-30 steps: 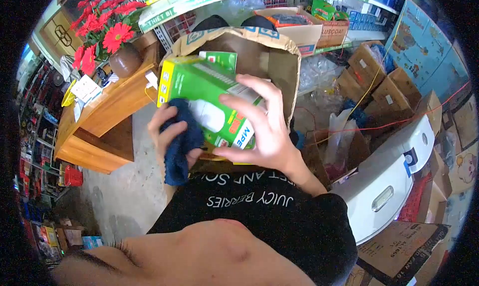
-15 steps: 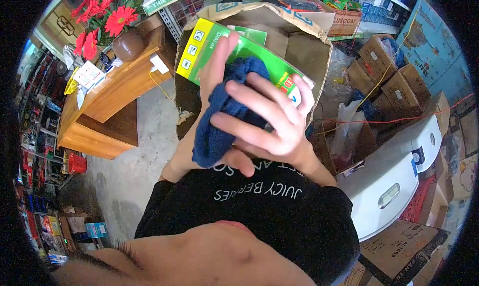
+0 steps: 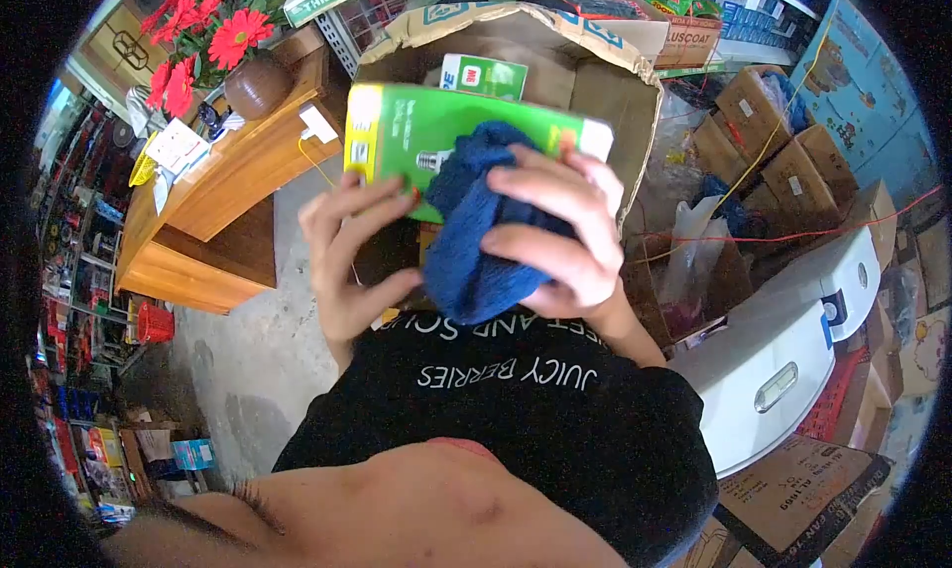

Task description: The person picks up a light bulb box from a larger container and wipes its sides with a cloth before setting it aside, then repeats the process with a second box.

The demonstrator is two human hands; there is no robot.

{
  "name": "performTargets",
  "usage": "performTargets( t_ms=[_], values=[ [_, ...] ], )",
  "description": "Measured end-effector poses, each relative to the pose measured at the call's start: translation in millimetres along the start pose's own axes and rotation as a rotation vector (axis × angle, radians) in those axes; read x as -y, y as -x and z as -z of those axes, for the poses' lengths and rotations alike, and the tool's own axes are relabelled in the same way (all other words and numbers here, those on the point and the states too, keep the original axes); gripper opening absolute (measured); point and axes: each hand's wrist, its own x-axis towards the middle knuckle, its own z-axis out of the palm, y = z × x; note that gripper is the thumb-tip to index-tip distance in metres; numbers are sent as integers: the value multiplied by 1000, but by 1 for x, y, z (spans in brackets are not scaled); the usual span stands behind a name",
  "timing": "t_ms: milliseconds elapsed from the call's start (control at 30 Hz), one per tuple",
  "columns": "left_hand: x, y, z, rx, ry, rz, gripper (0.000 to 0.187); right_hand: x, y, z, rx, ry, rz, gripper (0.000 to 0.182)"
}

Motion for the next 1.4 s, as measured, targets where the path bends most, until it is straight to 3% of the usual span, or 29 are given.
performTargets(
  t_ms=[33,133,200,233,300,367,467,533,633,667,700,733,800,900,967,1067,1133,1200,1267,1300,1400],
  values=[
    [6,7,-2,4,-2,3,75,-3,-1,4,0,2,-21,31],
    [20,24,-17,10,173,-259,73,-11,7,5,-156,-4,-132,41],
    [15,22,-33,-314,489,39,79,-5,2,5,-102,123,-157,39],
    [12,20,-37,-419,485,135,85,-6,2,4,-93,90,-148,39],
    [4,10,-32,-363,496,166,89,-8,2,0,-71,35,-110,38],
    [0,6,-21,-173,200,131,104,-13,8,-4,-91,-17,-118,39],
    [2,33,-34,-321,469,209,97,-5,4,1,-82,80,-162,41],
    [4,39,-29,-296,376,166,94,-1,4,3,-44,182,-186,42],
    [7,36,-22,-135,190,146,105,-2,5,-1,-52,201,-189,45],
    [7,35,-25,-136,189,148,105,-1,4,-2,-48,134,-197,44],
    [6,35,-29,-158,378,250,105,3,2,-4,-43,66,-209,44],
    [6,36,-33,-194,437,304,103,12,-1,-6,22,68,-206,41],
    [5,38,-41,-248,462,373,98,29,-17,-1,387,17,-128,30],
    [13,31,-32,-178,282,242,85,32,-19,-7,569,-131,-21,29],
    [8,31,-38,-222,317,258,86,29,-21,-6,434,-119,-5,26],
    [6,28,-35,-218,330,192,93,8,-1,0,31,40,-29,21],
    [8,26,-30,-189,340,143,98,0,8,13,-119,265,-128,36],
    [15,32,-33,-196,391,143,100,-1,8,5,-192,253,-161,36],
    [13,36,-41,-199,441,144,102,1,4,-8,-121,14,-104,33],
    [3,38,-50,-312,564,261,103,6,-2,-8,51,-50,-53,30],
    [3,39,-49,-364,584,332,105,26,-18,-4,424,-148,49,20]
  ],
)
